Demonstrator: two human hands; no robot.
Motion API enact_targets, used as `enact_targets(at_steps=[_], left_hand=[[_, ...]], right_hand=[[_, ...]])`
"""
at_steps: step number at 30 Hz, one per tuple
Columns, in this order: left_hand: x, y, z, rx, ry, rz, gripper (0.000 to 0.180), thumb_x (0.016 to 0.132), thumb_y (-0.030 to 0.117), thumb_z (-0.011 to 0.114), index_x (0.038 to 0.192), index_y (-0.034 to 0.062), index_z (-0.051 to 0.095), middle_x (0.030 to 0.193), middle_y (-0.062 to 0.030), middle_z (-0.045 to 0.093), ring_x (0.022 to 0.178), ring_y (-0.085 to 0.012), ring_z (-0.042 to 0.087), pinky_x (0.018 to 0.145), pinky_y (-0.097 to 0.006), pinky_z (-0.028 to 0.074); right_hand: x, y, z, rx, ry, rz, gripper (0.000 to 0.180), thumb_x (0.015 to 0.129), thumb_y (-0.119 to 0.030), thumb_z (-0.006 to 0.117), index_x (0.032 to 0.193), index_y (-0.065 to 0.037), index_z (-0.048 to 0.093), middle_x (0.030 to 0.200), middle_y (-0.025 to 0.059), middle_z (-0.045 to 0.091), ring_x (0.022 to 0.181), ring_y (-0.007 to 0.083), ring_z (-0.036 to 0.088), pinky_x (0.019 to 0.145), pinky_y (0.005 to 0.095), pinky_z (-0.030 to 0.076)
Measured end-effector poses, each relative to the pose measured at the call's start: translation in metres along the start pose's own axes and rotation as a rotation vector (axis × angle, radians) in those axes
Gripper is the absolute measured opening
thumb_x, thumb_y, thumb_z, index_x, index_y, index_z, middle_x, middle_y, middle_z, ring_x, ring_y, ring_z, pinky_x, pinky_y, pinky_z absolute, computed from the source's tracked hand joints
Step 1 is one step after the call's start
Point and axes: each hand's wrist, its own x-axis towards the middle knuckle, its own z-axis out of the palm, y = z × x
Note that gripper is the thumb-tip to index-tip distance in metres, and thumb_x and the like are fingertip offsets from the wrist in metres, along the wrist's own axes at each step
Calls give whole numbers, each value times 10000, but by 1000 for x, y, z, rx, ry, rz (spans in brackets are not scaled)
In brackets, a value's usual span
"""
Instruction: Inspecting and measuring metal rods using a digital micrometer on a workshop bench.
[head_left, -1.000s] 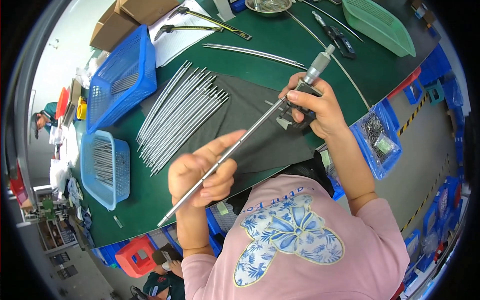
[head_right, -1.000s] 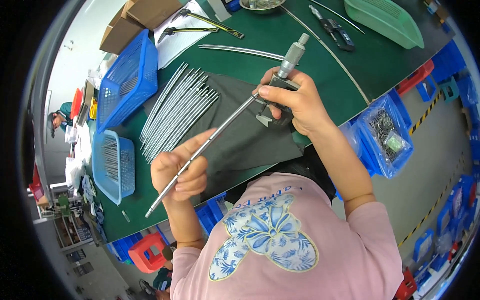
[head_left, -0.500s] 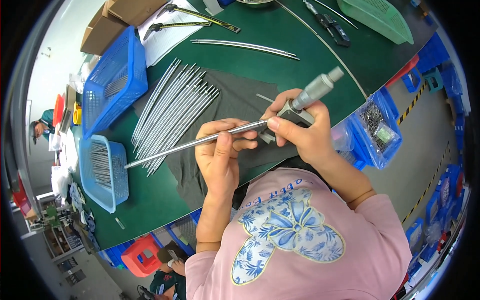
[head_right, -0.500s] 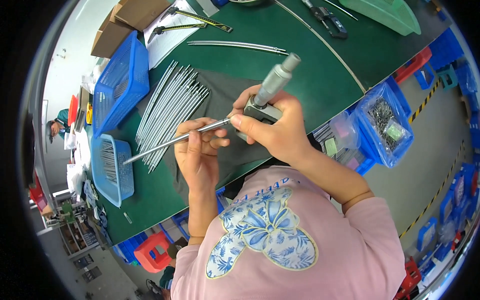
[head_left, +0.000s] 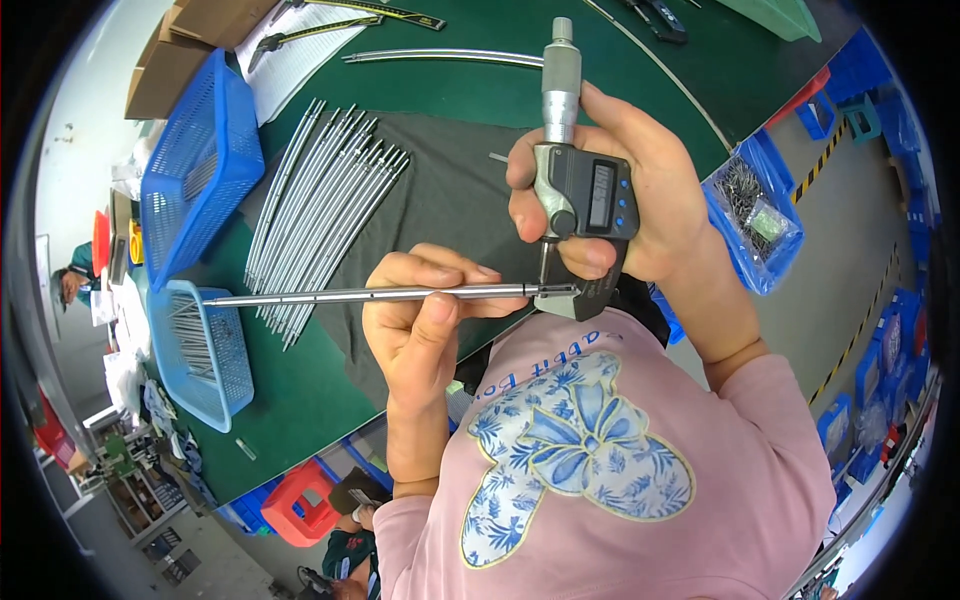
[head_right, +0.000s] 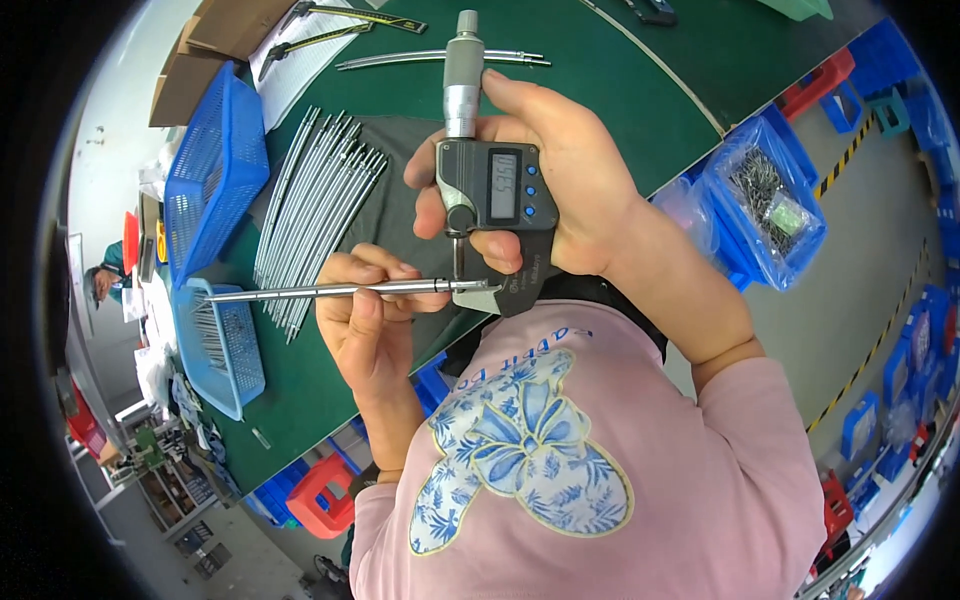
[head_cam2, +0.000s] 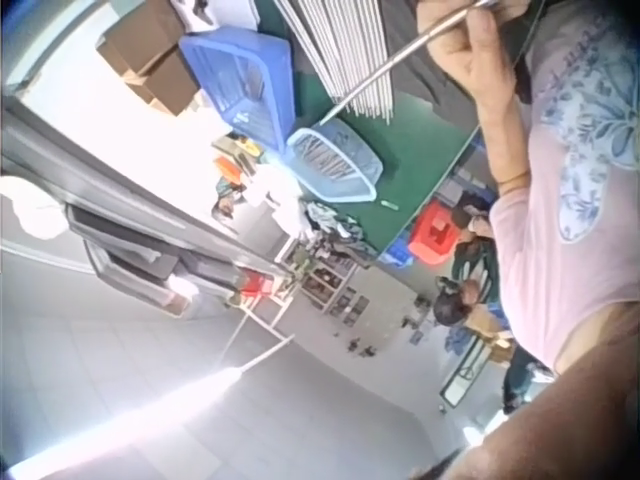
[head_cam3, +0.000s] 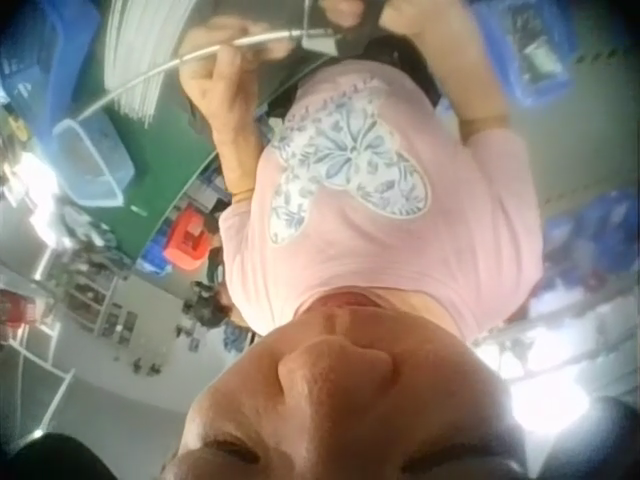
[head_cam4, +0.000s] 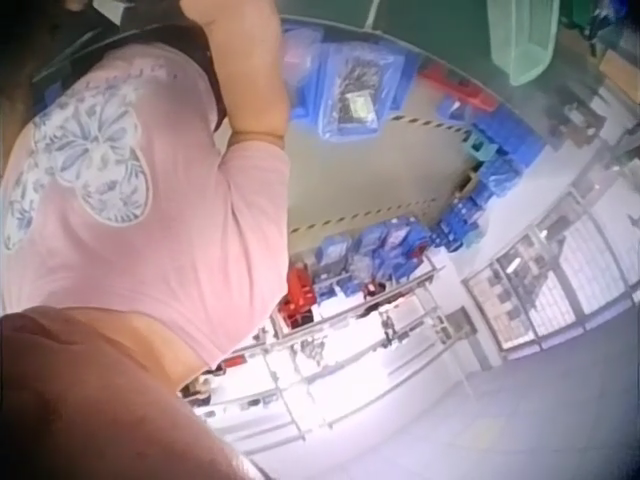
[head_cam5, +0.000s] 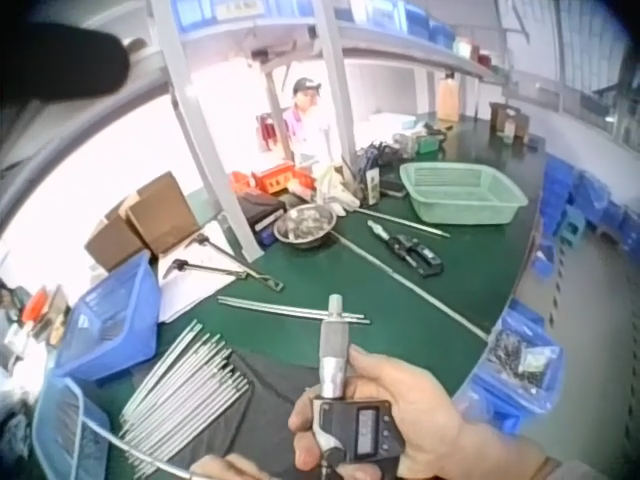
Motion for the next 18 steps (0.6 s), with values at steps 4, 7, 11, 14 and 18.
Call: enact_targets(at_steps=[4,7,11,14,18], left_hand=[[-2,0,0,10,-4,23,173,835,75,473,917,-66,416,866,-233,495,747,-308,598,660,-397,549],[-2,2,-1,35,-7,10,170,835,75,476,908,-66,418,859,-233,492,762,-306,594,654,-394,551],[-1,3,-2,35,-26,33,164,832,73,482,900,-64,422,857,-229,491,775,-298,589,653,-390,552],[-1,2,-2,36,-10,39,152,828,62,484,895,-62,426,857,-223,491,779,-288,585,663,-389,550],[-2,2,-2,47,-27,50,148,823,55,489,893,-61,430,858,-217,491,774,-275,586,673,-378,547]], right_hand=[[4,2,-3,38,-81,38,605,866,-463,265,912,88,512,727,222,580,360,174,491,335,237,400],[4,2,-2,16,-54,54,594,872,-451,260,913,87,511,737,227,582,362,176,497,332,232,400],[6,3,-3,40,-84,83,589,875,-445,255,909,83,513,741,229,585,365,174,502,331,229,402],[7,6,-4,62,-86,50,597,871,-455,252,903,81,515,738,228,586,367,173,504,332,231,405],[6,6,-3,63,-95,53,615,858,-478,259,904,80,516,734,229,587,369,174,506,331,232,406]])
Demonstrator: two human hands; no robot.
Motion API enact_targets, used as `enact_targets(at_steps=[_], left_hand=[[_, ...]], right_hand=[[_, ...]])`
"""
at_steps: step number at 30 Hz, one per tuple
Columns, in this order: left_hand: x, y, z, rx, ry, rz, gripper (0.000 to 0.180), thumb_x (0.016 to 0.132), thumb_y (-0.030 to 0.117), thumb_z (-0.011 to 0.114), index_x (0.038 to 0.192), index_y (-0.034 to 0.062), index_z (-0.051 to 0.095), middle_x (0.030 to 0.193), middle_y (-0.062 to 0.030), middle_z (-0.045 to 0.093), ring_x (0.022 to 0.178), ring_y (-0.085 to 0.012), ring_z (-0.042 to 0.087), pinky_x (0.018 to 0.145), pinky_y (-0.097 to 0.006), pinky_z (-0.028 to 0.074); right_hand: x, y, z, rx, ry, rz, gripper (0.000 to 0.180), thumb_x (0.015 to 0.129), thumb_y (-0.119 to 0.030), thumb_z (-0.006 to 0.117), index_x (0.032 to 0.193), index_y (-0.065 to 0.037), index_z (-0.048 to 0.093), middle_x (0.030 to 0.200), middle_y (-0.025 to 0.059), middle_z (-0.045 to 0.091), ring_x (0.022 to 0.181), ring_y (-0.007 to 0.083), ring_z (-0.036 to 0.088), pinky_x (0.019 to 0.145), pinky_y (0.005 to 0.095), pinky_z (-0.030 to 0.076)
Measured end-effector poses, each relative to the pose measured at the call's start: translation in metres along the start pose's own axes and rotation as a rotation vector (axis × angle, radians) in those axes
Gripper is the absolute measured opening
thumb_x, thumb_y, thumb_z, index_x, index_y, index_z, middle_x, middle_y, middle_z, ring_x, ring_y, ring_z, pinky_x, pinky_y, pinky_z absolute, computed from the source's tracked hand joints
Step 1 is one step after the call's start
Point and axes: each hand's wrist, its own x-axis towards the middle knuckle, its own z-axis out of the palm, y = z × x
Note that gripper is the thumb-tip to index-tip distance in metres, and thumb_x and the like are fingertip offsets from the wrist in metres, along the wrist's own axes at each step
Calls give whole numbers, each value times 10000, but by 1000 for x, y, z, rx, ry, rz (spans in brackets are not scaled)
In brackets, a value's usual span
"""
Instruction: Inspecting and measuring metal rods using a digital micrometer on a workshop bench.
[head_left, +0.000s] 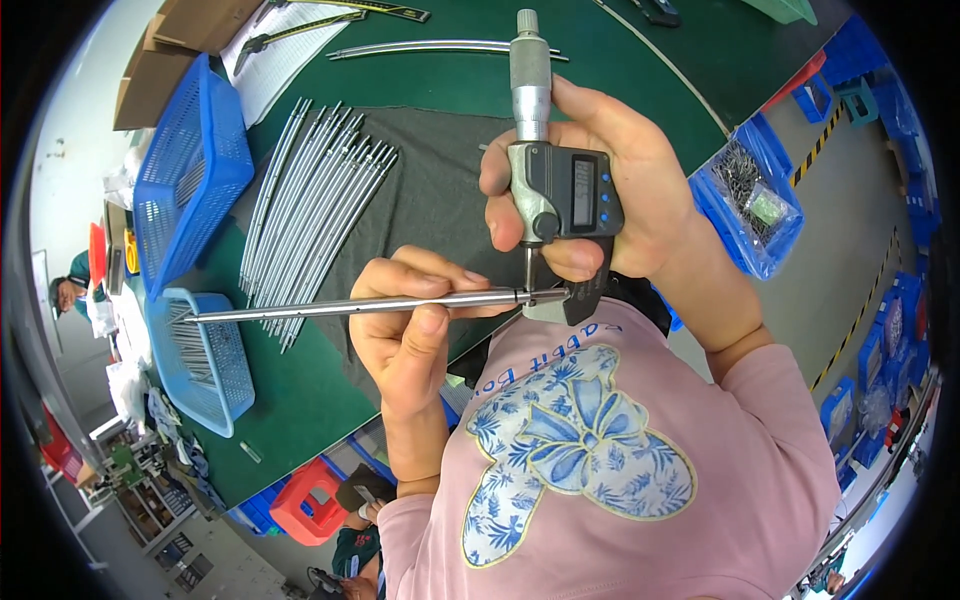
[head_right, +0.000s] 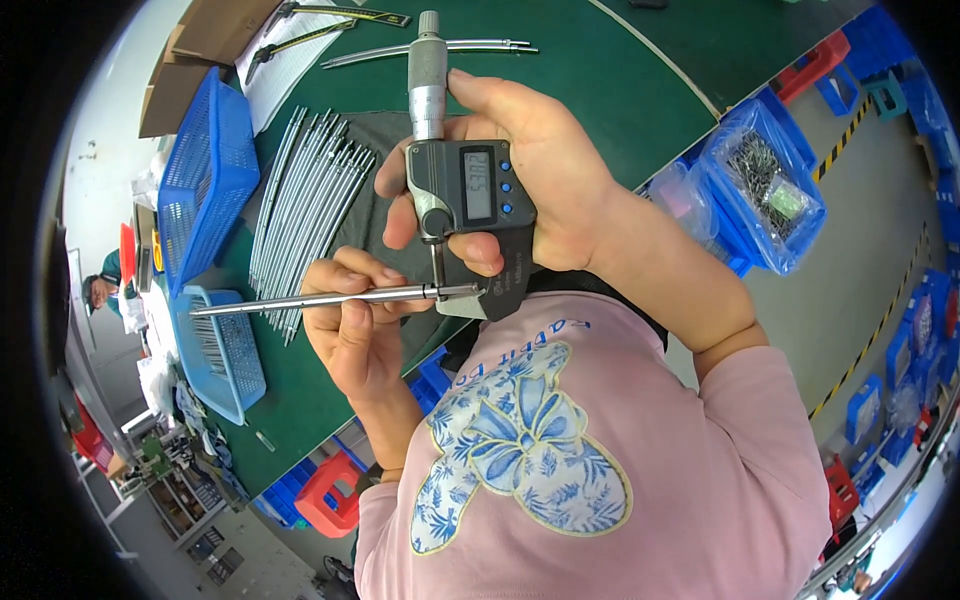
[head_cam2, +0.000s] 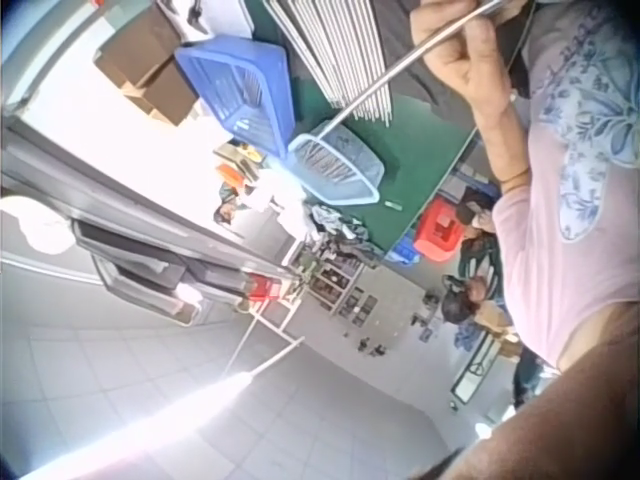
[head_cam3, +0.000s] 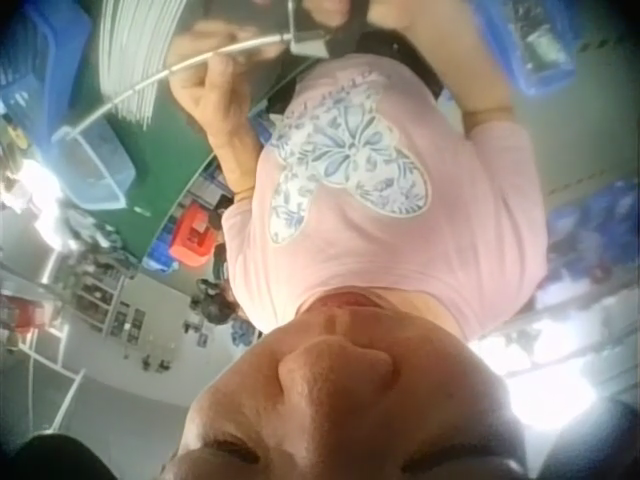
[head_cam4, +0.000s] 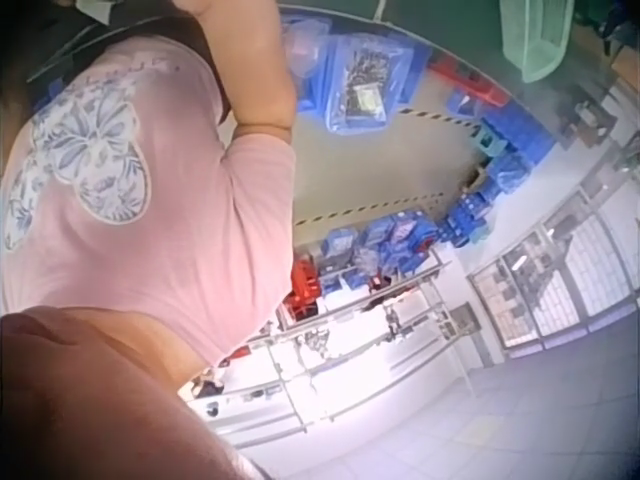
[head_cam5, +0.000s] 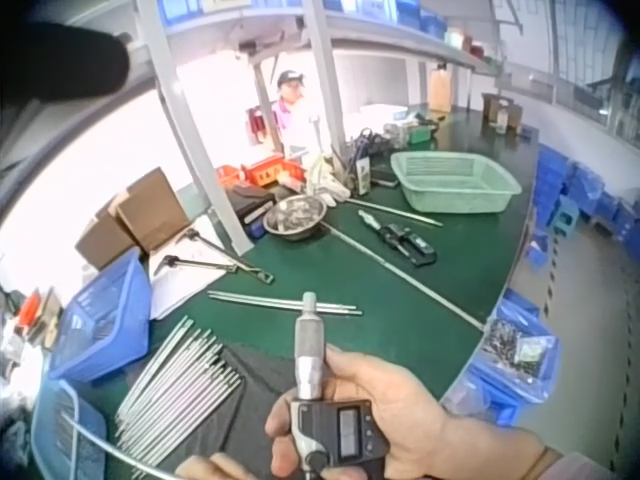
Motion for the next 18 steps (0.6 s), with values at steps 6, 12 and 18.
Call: enact_targets(at_steps=[6,12,18], left_hand=[[-1,0,1,3,-2,-5,145,817,47,497,890,-61,435,853,-211,491,779,-269,583,678,-375,545],[-1,-1,0,1,-16,-10,143,815,44,496,888,-62,434,851,-209,490,778,-269,583,682,-375,544],[0,-2,0,11,-16,-29,139,813,40,495,886,-60,431,849,-208,490,776,-267,582,683,-370,544]], right_hand=[[-2,-1,7,-46,32,1,620,856,-487,252,887,73,518,707,229,577,338,176,469,309,226,391],[-4,-1,4,-43,5,-2,620,841,-493,294,870,77,536,692,226,585,354,176,504,324,219,402],[-5,-1,6,-65,48,-2,645,831,-527,282,853,68,532,682,220,576,328,169,462,309,217,388]])
